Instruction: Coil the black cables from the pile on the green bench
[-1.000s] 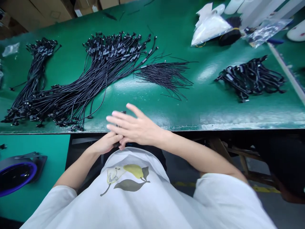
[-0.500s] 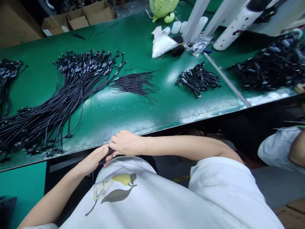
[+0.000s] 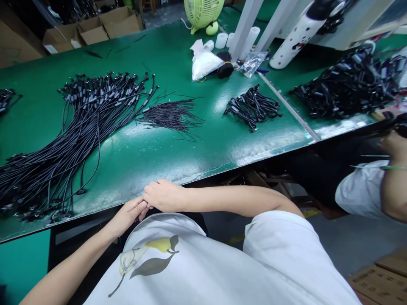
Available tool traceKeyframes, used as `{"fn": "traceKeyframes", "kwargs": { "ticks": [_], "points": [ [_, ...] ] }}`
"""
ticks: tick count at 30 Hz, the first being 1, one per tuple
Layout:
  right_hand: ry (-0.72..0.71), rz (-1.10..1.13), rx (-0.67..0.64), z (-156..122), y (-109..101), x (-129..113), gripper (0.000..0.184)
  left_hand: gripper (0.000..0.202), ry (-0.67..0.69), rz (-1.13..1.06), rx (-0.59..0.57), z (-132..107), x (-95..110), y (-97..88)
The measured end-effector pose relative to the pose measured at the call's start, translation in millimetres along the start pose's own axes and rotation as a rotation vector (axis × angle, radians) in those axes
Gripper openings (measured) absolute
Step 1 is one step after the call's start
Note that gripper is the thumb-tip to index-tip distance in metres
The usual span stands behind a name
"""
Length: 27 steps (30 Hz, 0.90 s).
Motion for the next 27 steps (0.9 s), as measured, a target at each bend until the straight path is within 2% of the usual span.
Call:
{"fn": "traceKeyframes", "kwargs": {
  "ticks": [1, 3, 7, 9, 11, 12, 13, 14, 15, 16, 18, 20, 22, 25, 27],
  "points": [
    [0.071, 0.037, -0.043, 0.0, 1.6, 3.1, 0.028, 0.041, 0.034, 0.074, 0.032, 1.2, 1.9, -1.2],
    [0.124, 0.116, -0.104, 0.6, 4.3, 5.8, 0.027, 0.040, 0.067, 0.139, 0.052, 2.9, 7.3, -2.7],
    [0.033, 0.150, -0.041, 6.6, 0.9, 9.7, 0.028, 0.043, 0.027, -0.068, -0.007, 6.5, 12.0, -5.0],
    [-0.029, 0.226, -0.026, 10.4, -5.2, 24.6, 0.030, 0.042, 0.005, -0.134, 0.027, 8.7, 7.0, -9.1],
    [-0.022, 0.338, 0.037, 16.1, -16.6, 61.3, 0.031, 0.042, -0.010, -0.194, 0.121, 10.0, -0.9, -14.6],
    [0.058, 0.348, 0.126, 20.0, -24.0, 90.4, 0.032, 0.043, -0.026, -0.244, 0.172, 9.9, -4.9, -17.1],
    [0.192, 0.316, 0.250, 23.6, -31.5, 125.0, 0.033, 0.044, -0.041, -0.303, 0.223, 9.3, -8.3, -19.2],
    [0.436, 0.189, 0.427, 24.2, -39.4, 164.6, 0.035, 0.045, -0.055, -0.364, 0.263, 8.3, -10.6, -20.7],
    [0.641, 0.061, 0.535, 23.4, -43.4, 199.6, 0.033, 0.045, -0.060, -0.419, 0.294, 7.0, -11.6, -21.9],
    [0.772, -0.030, 0.567, 24.0, -42.8, 227.7, 0.031, 0.044, -0.059, -0.462, 0.313, 5.6, -11.4, -22.7],
    [0.861, -0.144, 0.498, 28.8, -32.8, 262.6, 0.030, 0.042, -0.046, -0.512, 0.334, 3.0, -9.2, -24.9],
    [0.848, -0.215, 0.423, 32.0, -20.6, 272.8, 0.030, 0.041, -0.045, -0.539, 0.341, 1.7, -7.4, -27.7],
    [0.851, -0.275, 0.436, 30.3, -15.0, 269.7, 0.033, 0.040, -0.052, -0.575, 0.352, 2.2, -6.7, -30.1],
    [0.858, -0.295, 0.478, 29.5, -17.2, 264.6, 0.033, 0.041, -0.050, -0.645, 0.359, 4.4, -3.8, -28.3],
    [0.857, -0.276, 0.422, 34.5, -20.5, 266.9, 0.031, 0.041, -0.033, -0.675, 0.361, 4.4, 0.9, -24.7]
  ]
}}
Point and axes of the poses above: each hand's wrist, its own z-axis towards the middle knuckle, its own y-axis out of the palm, x = y × z, the point moved 4 cm from there along z, towards the middle knuckle, and after that the axes turned 11 degrees about x, right-handed, at the moved point
